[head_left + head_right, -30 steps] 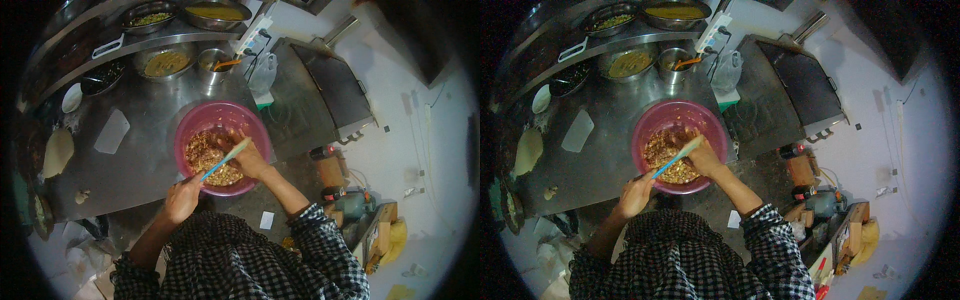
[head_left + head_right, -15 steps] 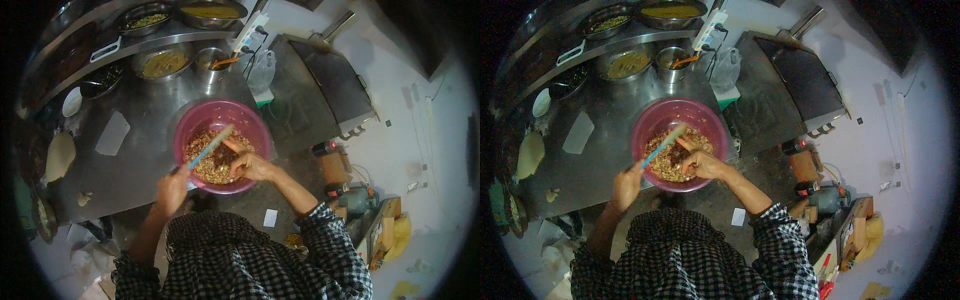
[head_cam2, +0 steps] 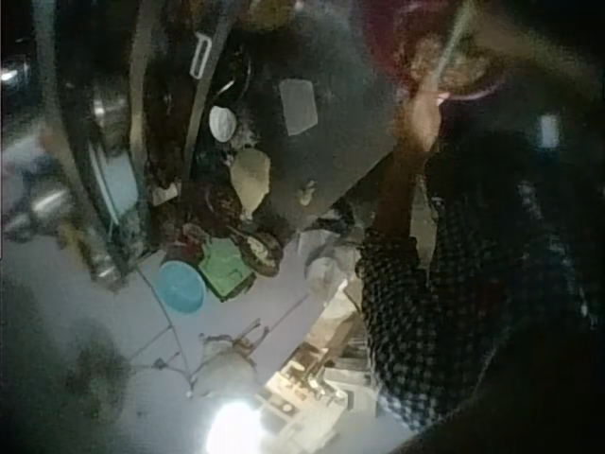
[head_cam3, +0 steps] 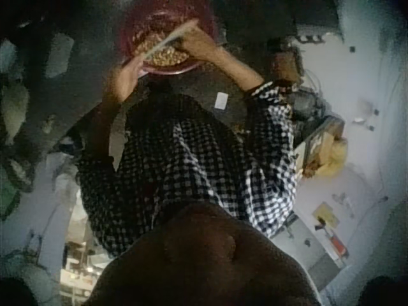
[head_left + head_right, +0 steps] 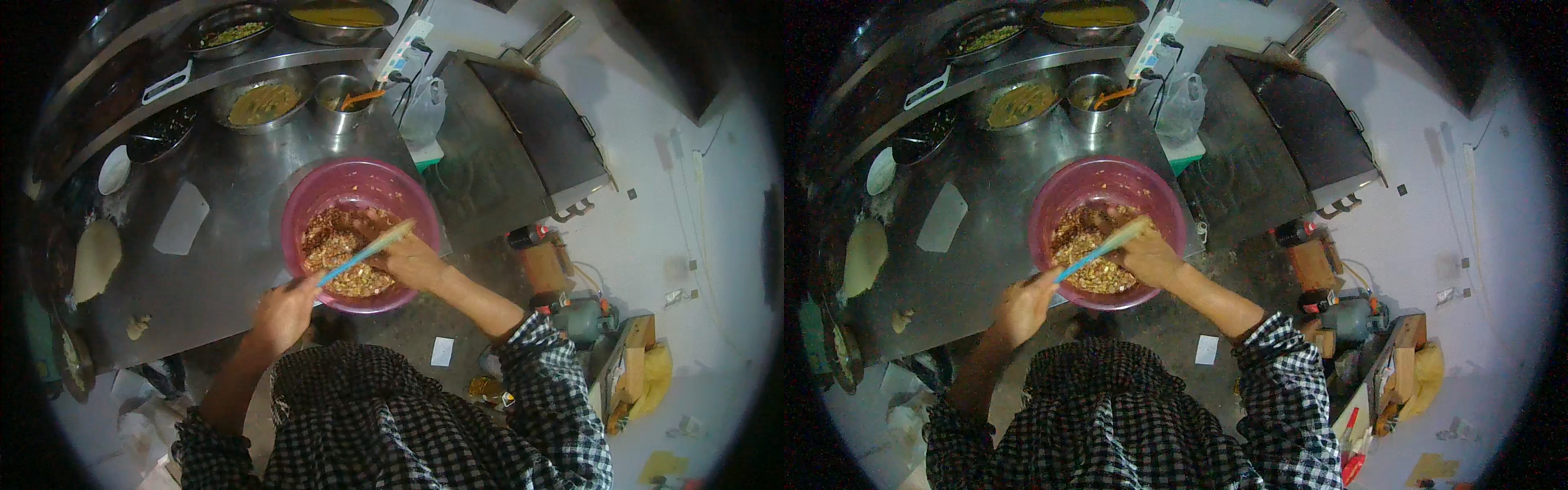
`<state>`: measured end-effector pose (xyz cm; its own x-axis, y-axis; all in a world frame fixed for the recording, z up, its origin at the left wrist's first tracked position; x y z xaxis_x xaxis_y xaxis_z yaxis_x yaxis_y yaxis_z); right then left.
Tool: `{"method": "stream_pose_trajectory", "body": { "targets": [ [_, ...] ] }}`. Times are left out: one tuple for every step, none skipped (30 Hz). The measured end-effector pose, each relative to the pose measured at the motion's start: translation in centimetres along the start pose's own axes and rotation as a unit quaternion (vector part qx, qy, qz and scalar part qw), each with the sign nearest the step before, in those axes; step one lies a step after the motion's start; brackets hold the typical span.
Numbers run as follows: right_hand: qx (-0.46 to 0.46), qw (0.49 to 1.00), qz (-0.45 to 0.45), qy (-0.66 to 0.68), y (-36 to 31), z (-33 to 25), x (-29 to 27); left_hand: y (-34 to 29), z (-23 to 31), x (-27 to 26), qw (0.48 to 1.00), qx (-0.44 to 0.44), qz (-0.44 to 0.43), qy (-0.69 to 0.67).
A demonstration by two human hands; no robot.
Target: The person retrieves a bowl of chopped vegetables from a refrigerator, adds oil and a brown paste, then mixes the ingredients by hand and with a spatula. The person also handles a dough sheet on the counter.
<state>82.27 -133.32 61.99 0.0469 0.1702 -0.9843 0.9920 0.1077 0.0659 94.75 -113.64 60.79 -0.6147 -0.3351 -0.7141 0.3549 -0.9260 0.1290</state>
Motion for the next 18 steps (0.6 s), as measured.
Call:
{"method": "stream_pose_trajectory", "body": {
  "targets": [
    [-0.009, 0.999, -0.034, -0.024, 0.0, -0.1, 0.4, 0.0, -0.5, -0.3, 0.998, -0.055, 0.029, 0.008],
    [-0.018, 0.996, -0.068, -0.049, 0.0, -0.3, 0.8, 0.1, -0.9, -0.6, 0.996, -0.088, 0.028, 0.006],
    [-0.027, 0.992, -0.095, -0.072, 0.1, -0.3, 0.9, 0.2, -1.0, -0.6, 0.993, -0.115, 0.016, 0.007],
    [-0.029, 0.996, -0.081, -0.001, 0.2, -0.6, 0.7, 0.4, -1.0, -1.4, 0.989, -0.113, 0.049, 0.087],
    [-0.029, 0.992, -0.115, -0.034, 0.2, -0.6, 0.8, 0.8, -0.7, -1.5, 0.994, -0.092, 0.032, 0.054],
    [-0.033, 0.986, -0.147, -0.067, 0.3, -0.7, 1.0, 0.8, -0.2, -1.7, 0.996, -0.077, 0.036, 0.038],
    [-0.026, 0.969, -0.214, -0.118, 0.2, -0.6, 1.4, 0.9, -0.1, -2.2, 0.994, -0.09, 0.05, 0.046],
    [-0.024, 0.958, -0.252, -0.135, 0.2, -0.6, 1.6, 1.1, 0.8, -1.8, 0.999, -0.043, 0.007, 0.032],
    [0.041, 0.962, -0.264, -0.053, 0.2, -0.3, 1.6, 1.1, 1.3, -1.5, 0.999, -0.023, -0.023, 0.043],
    [0.113, 0.947, -0.301, 0.01, 0.1, 0.2, 1.9, 1.2, 1.7, -1.2, 0.996, 0.021, -0.082, 0.034],
    [0.071, 0.95, -0.304, 0.009, 0.1, -0.2, 1.9, 1.3, 1.3, -1.5, 0.995, -0.034, -0.057, 0.07],
    [-0.027, 0.953, -0.296, -0.058, 0.3, -0.8, 1.8, 1.4, 0.7, -1.6, 0.992, -0.064, -0.062, 0.087],
    [-0.045, 0.963, -0.258, -0.059, 0.5, -0.8, 1.5, 1.6, 0.2, -1.9, 0.988, -0.093, -0.05, 0.109],
    [-0.07, 0.969, -0.229, -0.056, 0.6, -0.9, 1.3, 1.7, 0.0, -2.5, 0.99, -0.084, 0.013, 0.114],
    [-0.097, 0.975, -0.192, -0.052, 0.5, -1.0, 1.0, 1.9, -0.6, -2.1, 0.992, -0.09, -0.033, 0.083],
    [-0.122, 0.982, -0.144, 0.001, 0.6, -1.1, 0.5, 1.8, -0.9, -2.0, 0.993, -0.097, -0.038, 0.063],
    [-0.094, 0.982, -0.15, 0.063, 0.4, -0.6, 0.5, 1.7, -1.5, -2.1, 0.991, -0.12, -0.027, 0.058],
    [-0.057, 0.976, -0.184, 0.102, 0.2, -0.2, 0.8, 1.8, -1.0, -2.1, 0.999, -0.05, -0.012, 0.01]
  ]
}}
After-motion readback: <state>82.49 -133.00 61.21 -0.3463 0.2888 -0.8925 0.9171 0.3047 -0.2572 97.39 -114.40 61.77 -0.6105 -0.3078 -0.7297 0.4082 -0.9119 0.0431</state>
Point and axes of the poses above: each hand's wrist, its own y-axis towards the middle knuckle, its own x-axis out of the palm, z = x × y, the point moved 5 cm from there along y, towards the middle knuckle, and after that the axes turned 2 degrees about z, right-handed, at the moved point
